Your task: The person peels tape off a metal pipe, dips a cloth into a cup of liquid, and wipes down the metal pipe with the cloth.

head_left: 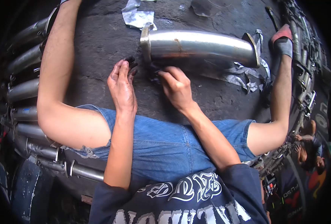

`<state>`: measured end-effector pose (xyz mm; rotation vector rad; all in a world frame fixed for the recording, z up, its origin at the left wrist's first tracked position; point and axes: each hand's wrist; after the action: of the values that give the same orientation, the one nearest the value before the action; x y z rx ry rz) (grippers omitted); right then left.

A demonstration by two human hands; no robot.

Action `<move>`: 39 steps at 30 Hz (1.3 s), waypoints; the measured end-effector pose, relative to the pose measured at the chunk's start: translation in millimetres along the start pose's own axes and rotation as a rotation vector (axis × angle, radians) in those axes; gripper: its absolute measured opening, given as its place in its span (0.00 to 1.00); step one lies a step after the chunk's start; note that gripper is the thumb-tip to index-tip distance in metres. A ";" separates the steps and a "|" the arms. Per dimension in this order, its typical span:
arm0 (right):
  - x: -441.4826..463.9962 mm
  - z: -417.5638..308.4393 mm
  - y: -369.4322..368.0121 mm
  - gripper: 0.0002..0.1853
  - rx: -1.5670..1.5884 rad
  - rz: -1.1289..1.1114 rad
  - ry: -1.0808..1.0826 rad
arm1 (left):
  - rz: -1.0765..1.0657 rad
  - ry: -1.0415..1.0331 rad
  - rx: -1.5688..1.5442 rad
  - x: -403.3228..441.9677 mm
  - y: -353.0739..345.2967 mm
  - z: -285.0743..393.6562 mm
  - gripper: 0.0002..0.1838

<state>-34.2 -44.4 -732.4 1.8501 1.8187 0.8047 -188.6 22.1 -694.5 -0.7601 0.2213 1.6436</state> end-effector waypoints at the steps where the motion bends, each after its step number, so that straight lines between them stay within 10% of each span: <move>1: -5.7 3.8 4.4 0.13 0.024 -0.008 -0.062 | -0.006 0.003 0.002 0.3 0.3 -1.1 0.13; 6: -0.8 -26.9 34.8 0.29 0.193 0.141 -0.159 | -0.017 -0.007 0.056 2.7 2.3 -2.2 0.15; 19: 21.5 4.2 29.9 0.14 -0.041 0.227 0.105 | -0.035 -0.127 0.335 4.2 -5.1 -13.1 0.19; 31: 23.8 49.0 115.7 0.14 -0.310 0.678 -0.298 | -0.013 -0.177 0.536 3.3 -15.0 -12.2 0.18; 39: 47.1 -6.4 15.8 0.19 -0.081 0.349 0.073 | -0.097 -0.206 0.516 6.2 -16.2 -14.9 0.18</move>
<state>-27.7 0.9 -712.1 2.1402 1.4967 1.0625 -168.4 22.9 -705.1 -0.2055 0.4326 1.4707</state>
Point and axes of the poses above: each hand's wrist, its own x-axis towards the middle knuckle, its own y-axis out of the back of the hand, z = x × y, and after that the axes turned 7 degrees about -z, right-handed
